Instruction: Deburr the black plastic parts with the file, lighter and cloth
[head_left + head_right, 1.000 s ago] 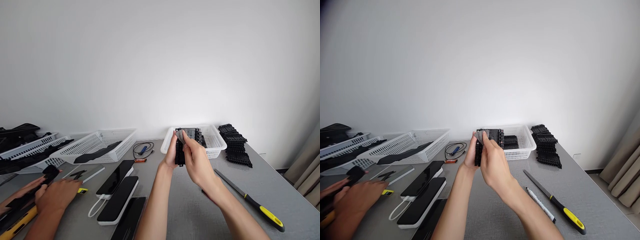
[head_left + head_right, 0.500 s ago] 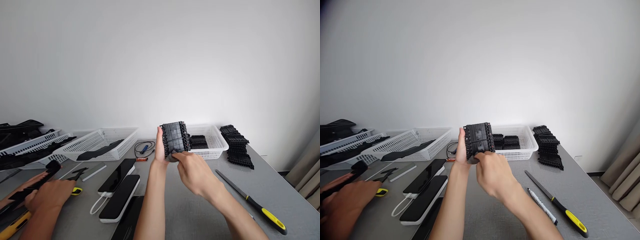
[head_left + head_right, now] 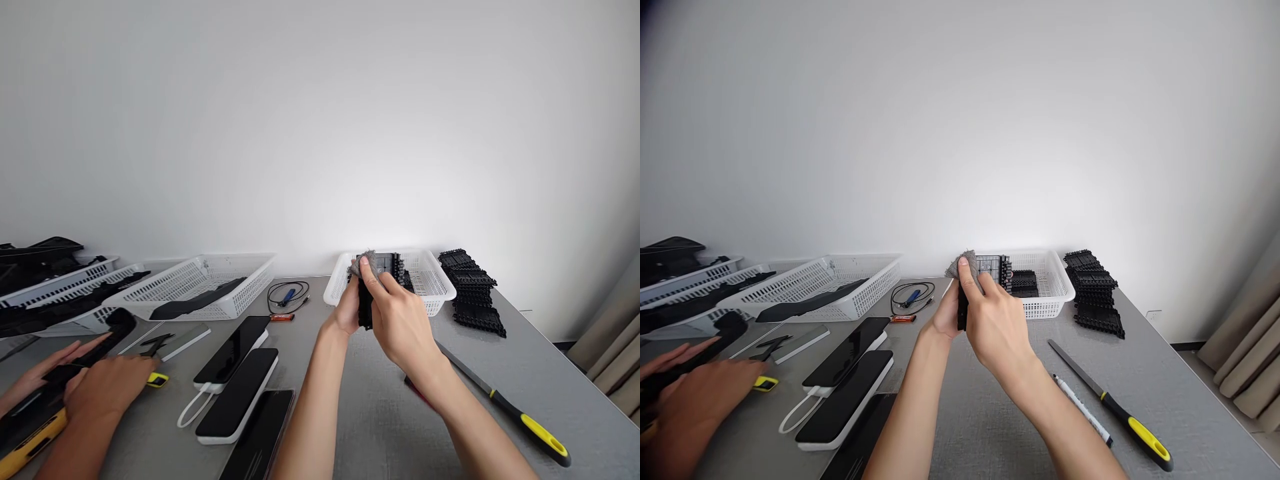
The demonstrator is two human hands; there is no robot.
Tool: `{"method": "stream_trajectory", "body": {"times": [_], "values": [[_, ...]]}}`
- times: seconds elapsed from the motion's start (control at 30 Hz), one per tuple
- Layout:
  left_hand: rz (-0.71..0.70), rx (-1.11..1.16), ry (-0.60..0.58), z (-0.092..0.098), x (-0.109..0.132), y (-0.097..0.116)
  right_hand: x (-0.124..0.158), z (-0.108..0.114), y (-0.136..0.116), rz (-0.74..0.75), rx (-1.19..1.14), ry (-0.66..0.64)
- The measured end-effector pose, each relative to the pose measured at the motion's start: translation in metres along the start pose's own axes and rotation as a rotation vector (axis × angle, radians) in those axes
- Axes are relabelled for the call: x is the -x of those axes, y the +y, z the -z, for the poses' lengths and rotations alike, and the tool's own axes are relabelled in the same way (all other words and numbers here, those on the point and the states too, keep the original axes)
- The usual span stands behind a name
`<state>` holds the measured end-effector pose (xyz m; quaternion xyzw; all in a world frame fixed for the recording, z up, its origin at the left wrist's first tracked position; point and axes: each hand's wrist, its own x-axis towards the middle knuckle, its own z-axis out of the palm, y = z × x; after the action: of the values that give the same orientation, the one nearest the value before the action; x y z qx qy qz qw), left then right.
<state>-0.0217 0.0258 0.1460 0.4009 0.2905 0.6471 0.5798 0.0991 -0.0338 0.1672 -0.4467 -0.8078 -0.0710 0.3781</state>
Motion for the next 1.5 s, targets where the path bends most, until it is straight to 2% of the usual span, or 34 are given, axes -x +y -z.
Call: {"method": "stream_trajectory", "body": {"times": [0.07,0.13,0.23,0.33,0.4,0.5,0.57,0.73,0.93,1.03,1.23,1.37,1.5], "values": [[0.107,0.088,-0.017,-0.001,-0.001,0.004,0.000,0.000,-0.005,0.023,0.035,-0.097],[0.158,0.188,-0.039,-0.002,-0.001,0.011,0.002,0.001,-0.011,0.071,0.023,-0.200],[0.169,0.305,-0.051,-0.001,0.001,0.025,0.006,0.003,-0.018,0.124,-0.033,-0.310],[0.142,0.322,-0.017,0.000,0.003,0.034,0.009,0.008,-0.014,0.154,-0.167,-0.329],[0.136,0.272,-0.018,0.001,0.004,0.036,0.011,0.013,-0.005,0.137,-0.324,-0.237],[0.145,0.197,-0.039,-0.002,0.004,0.032,0.010,0.020,0.008,0.050,-0.509,0.068],[0.109,0.169,-0.048,-0.005,0.003,0.026,0.009,0.019,0.010,0.022,-0.529,0.200],[-0.015,0.038,-0.049,-0.010,0.003,0.014,0.003,0.002,0.004,-0.003,-0.484,0.179],[-0.258,-0.134,0.020,-0.010,0.005,0.016,-0.005,-0.009,0.018,-0.128,-0.534,0.375],[-0.289,-0.195,0.008,-0.011,0.007,0.019,-0.007,-0.008,0.026,-0.139,-0.507,0.462],[-0.322,-0.301,-0.005,-0.012,0.010,0.020,-0.008,-0.008,0.038,-0.125,-0.301,0.541],[-0.332,-0.348,-0.002,-0.011,0.011,0.021,-0.007,-0.009,0.041,-0.111,-0.170,0.527],[-0.346,-0.351,-0.027,-0.011,0.012,0.023,-0.006,-0.008,0.044,-0.062,-0.142,0.495]]}}
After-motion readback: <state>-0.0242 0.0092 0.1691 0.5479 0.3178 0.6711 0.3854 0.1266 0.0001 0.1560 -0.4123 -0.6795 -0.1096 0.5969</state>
